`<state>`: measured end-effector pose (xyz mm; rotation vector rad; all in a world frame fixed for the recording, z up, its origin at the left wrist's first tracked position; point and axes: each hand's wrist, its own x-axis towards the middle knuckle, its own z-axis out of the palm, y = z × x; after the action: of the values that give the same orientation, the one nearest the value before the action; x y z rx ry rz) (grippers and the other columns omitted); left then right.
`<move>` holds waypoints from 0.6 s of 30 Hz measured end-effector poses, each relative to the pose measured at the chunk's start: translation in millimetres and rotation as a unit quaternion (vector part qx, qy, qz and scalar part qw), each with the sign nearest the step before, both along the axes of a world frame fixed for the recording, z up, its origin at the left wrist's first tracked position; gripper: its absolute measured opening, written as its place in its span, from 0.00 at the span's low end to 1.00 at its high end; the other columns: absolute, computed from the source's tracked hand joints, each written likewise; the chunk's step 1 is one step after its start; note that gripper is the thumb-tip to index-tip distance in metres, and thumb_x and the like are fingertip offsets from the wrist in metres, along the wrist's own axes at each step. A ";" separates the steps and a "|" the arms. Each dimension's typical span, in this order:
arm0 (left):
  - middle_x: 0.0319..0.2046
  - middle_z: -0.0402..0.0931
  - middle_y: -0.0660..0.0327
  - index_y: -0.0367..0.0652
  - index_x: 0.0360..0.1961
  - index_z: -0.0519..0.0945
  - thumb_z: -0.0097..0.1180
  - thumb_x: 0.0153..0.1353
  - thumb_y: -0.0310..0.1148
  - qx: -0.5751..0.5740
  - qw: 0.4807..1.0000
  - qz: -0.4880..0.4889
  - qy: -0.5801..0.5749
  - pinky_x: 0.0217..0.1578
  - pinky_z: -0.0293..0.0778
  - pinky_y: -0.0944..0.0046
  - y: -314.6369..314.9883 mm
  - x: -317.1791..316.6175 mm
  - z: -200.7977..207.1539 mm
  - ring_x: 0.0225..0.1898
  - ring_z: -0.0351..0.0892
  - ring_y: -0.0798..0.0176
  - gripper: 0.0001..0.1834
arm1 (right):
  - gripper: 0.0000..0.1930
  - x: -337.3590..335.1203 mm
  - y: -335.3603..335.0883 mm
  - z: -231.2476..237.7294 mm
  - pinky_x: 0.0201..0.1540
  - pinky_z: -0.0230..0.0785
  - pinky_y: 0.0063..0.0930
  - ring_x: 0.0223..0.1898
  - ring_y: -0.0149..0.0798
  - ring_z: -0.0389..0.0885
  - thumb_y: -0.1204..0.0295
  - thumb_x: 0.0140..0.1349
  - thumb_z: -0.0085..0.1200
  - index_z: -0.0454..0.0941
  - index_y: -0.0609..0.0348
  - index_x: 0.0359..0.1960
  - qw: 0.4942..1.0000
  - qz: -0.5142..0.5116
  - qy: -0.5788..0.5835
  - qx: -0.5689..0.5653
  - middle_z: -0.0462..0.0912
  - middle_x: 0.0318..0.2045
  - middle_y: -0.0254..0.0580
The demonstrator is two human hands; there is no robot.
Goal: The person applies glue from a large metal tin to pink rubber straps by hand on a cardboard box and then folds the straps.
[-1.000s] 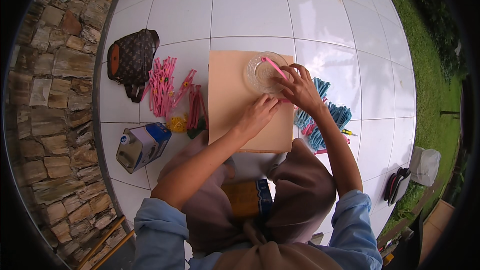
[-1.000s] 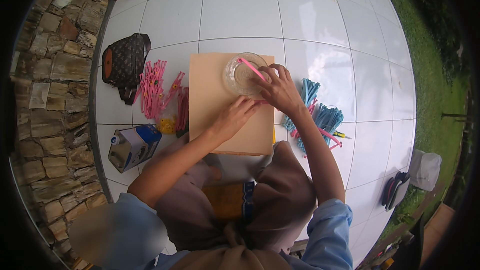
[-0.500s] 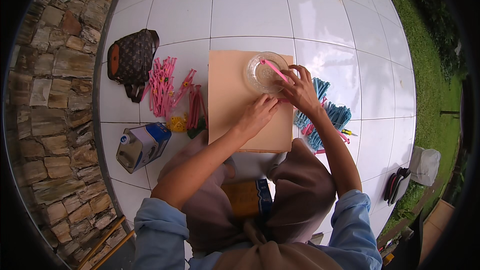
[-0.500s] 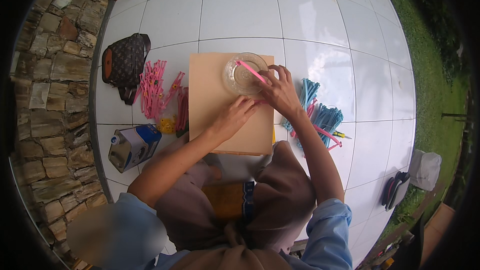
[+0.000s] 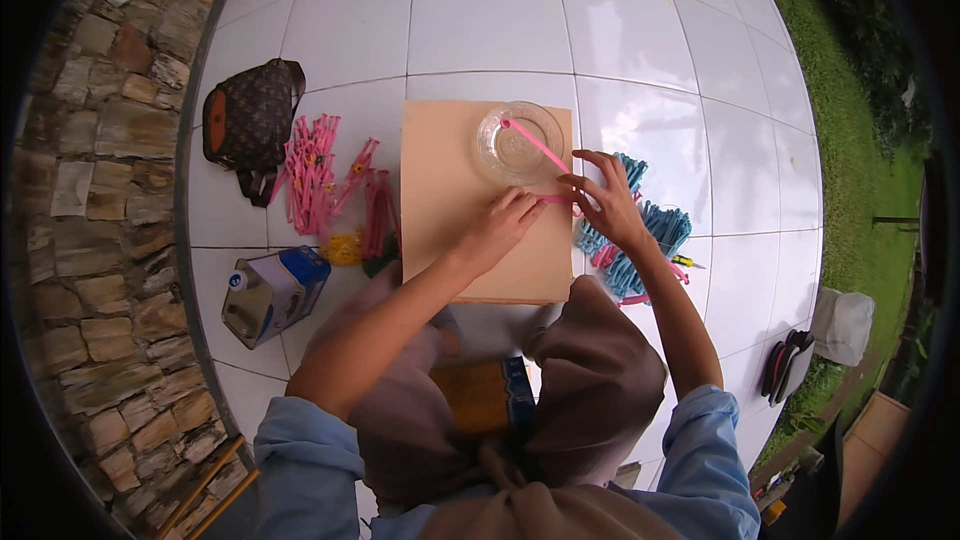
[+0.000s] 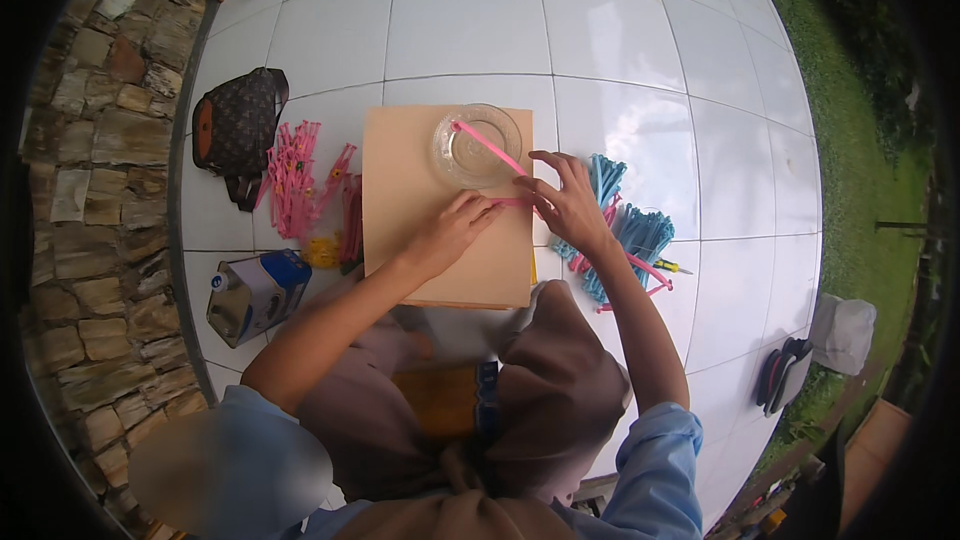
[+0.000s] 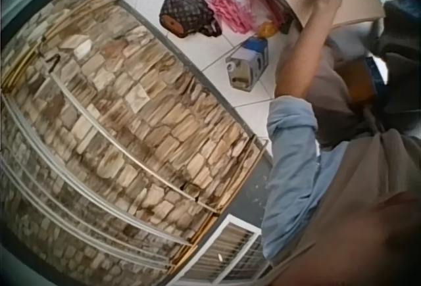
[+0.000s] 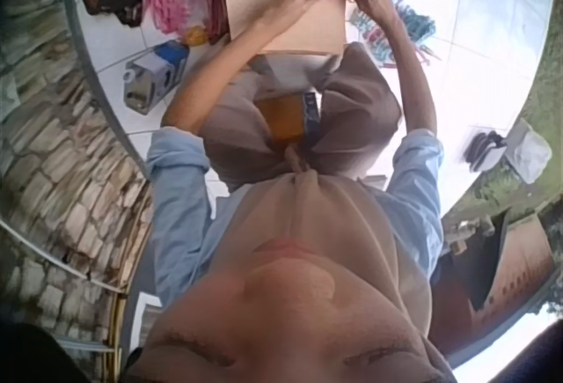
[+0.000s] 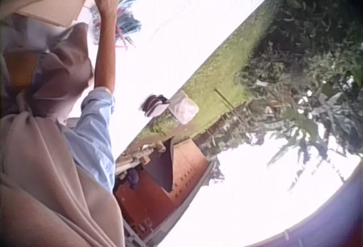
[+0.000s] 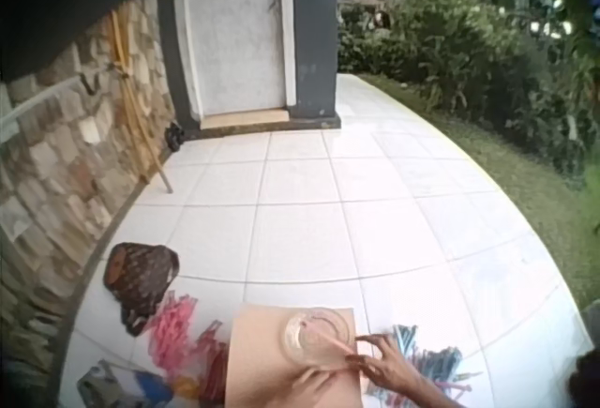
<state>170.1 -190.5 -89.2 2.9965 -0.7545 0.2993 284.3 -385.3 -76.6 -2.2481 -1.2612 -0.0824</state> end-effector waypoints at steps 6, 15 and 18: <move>0.46 0.68 0.61 0.36 0.55 0.67 0.48 0.51 0.28 0.033 0.999 -0.009 0.031 0.57 0.59 0.67 3.8 -3.3 2.8 0.52 0.63 0.62 0.27 | 0.10 -9.5 -8.5 0.4 0.53 0.59 0.45 0.54 0.48 0.64 0.70 0.48 0.55 0.77 0.46 0.35 0.996 0.050 -0.049 -0.052 0.67 0.54 0.37; 0.47 0.68 0.62 0.37 0.55 0.67 0.46 0.51 0.27 0.061 0.998 -0.022 0.021 0.55 0.62 0.69 6.4 0.0 15.2 0.53 0.64 0.62 0.27 | 0.07 -9.2 -8.1 -0.5 0.57 0.55 0.46 0.56 0.47 0.62 0.67 0.50 0.53 0.78 0.46 0.32 0.992 0.070 -0.062 -0.083 0.67 0.55 0.37; 0.47 0.68 0.62 0.37 0.54 0.68 0.47 0.50 0.26 0.054 0.998 -0.025 0.015 0.54 0.63 0.69 6.4 -0.1 17.5 0.53 0.64 0.62 0.26 | 0.09 -10.5 -7.3 -0.5 0.58 0.54 0.46 0.56 0.46 0.62 0.67 0.49 0.54 0.79 0.45 0.34 0.992 0.071 -0.064 -0.080 0.67 0.55 0.36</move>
<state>170.0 -184.1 -71.7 3.0676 -0.8693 0.2175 273.8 -392.5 -77.1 -2.3101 -1.5433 -0.0749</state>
